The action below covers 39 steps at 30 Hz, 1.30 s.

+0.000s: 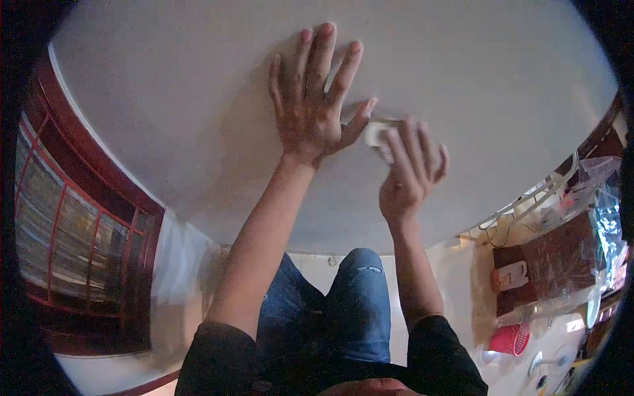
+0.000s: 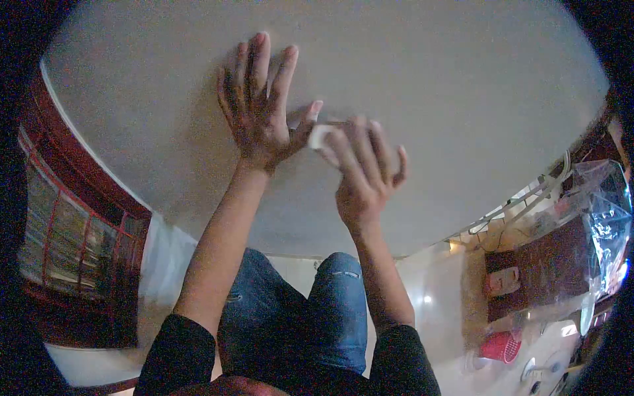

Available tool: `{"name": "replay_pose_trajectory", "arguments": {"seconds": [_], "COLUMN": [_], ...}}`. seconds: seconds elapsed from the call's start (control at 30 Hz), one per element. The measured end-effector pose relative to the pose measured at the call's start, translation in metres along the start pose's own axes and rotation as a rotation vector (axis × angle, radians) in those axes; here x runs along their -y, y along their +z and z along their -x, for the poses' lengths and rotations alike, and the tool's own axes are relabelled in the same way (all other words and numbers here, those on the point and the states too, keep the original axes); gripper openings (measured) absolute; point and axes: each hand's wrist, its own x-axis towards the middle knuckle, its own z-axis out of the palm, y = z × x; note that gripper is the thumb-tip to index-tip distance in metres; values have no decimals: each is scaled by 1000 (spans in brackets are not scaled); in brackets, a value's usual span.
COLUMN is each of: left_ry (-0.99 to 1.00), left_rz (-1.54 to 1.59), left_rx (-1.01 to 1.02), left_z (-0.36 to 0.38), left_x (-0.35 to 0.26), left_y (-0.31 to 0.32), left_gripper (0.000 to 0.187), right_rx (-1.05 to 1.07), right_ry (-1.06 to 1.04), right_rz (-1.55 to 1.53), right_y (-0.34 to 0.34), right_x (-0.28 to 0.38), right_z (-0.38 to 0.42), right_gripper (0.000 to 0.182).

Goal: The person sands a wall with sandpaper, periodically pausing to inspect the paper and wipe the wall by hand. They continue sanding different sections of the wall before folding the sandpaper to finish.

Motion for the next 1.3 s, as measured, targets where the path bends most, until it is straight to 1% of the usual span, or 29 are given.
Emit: {"name": "replay_pose_trajectory", "arguments": {"seconds": [0.07, 0.1, 0.17, 0.2, 0.27, 0.3, 0.37, 0.4, 0.47, 0.5, 0.53, 0.6, 0.67, 0.7, 0.77, 0.8, 0.83, 0.87, 0.9, 0.97, 1.0, 1.03, 1.07, 1.1, 1.13, 1.2, 1.23, 1.27, 1.3], "left_ry": [-3, -9, -26, -33, 17, 15, 33, 33, -16, -23, 2, 23, -44, -51, -86, -84, -45, -7, -4, -6, -1, 6, 11, 6, 8, -45, -41, -36, -32], "left_rz": [-19, -20, 0, -3, -49, -56, -8, -15, 29, 20, 8, -10, 102, 99, 30, 32, 73, 117, 128, 27, 46, 30, 12, 2, 10, 20, 23, 16, 8], "left_rx": [4, 9, -51, -46, -19, -18, -4, -3, -35, -34, -29, -17, 205, 207, 312, 307, 203, 99, 94, 109, 107, 23, -65, -27, -37, -51, -57, -61, -62], "left_z": [0, -1, 1, 1, 0, 0, 1, 1, 1, -1, 0, -1, -2, -3, -6, -5, -2, 1, 0, 0, 0, -2, -3, 0, 1, 0, 0, 0, 2], "left_x": [-2, -3, -1, 0, 0, 1, 3, 4, 4, 3, 5, 8, 10, 9, 5, 7, 11, 13, 11, 7, 5, 2, 1, 3, 2, 0, -1, -1, 0], "left_y": [-1, 0, 2, 2, 1, -1, -4, -4, 0, -1, -3, -8, -11, -16, -24, -19, -11, -5, -5, -8, -7, -4, -1, 0, 1, 2, 2, 2, 3], "left_gripper": [69, 69, 64, 64, 70, 70, 70, 70, 66, 66, 68, 71, 74, 74, 70, 70, 70, 70, 70, 70, 70, 70, 71, 71, 71, 69, 69, 69, 70], "right_rx": [-286, -278, -145, -137, 84, 86, 284, 282, 294, 283, 292, 276, 265, 201, 52, -37, -41, -208, -376, -377, -374, -352, -358, -291, -224, -102, 20, 13, -24], "right_ry": [235, 236, 156, 154, 1, -3, -177, -180, -20, 15, 9, 52, 64, 70, 82, 88, 86, 224, 362, 335, 305, 231, 229, 191, 153, 281, 286, 286, 279], "right_rz": [-127, -128, -72, -76, -240, -247, -328, -335, -548, -582, -588, -511, -524, -464, -281, -156, -150, -97, -39, -13, -2, 60, 76, 38, -3, 120, 64, 67, 80], "right_y": [-3, -5, -8, -7, -4, -5, -8, -8, -10, -14, -18, -28, -32, -33, -40, -45, -46, -46, -46, -47, -48, -45, -41, -33, -24, 7, 15, 21, 24], "right_x": [1, 3, 15, 22, 36, 43, 56, 57, 50, 47, 48, 47, 43, 40, 28, 19, 12, 4, -3, -15, -19, -25, -29, -29, -27, -9, -6, -11, -13], "right_z": [0, -1, -1, 0, 2, 3, 7, 9, 13, 14, 15, 10, 10, 11, 7, 2, -3, -9, -14, -23, -26, -27, -26, -23, -18, -1, 2, 1, -8], "right_gripper": [35, 35, 34, 34, 36, 36, 38, 38, 39, 36, 36, 34, 31, 30, 28, 28, 28, 29, 29, 31, 33, 36, 36, 38, 40, 43, 60, 60, 64]}}
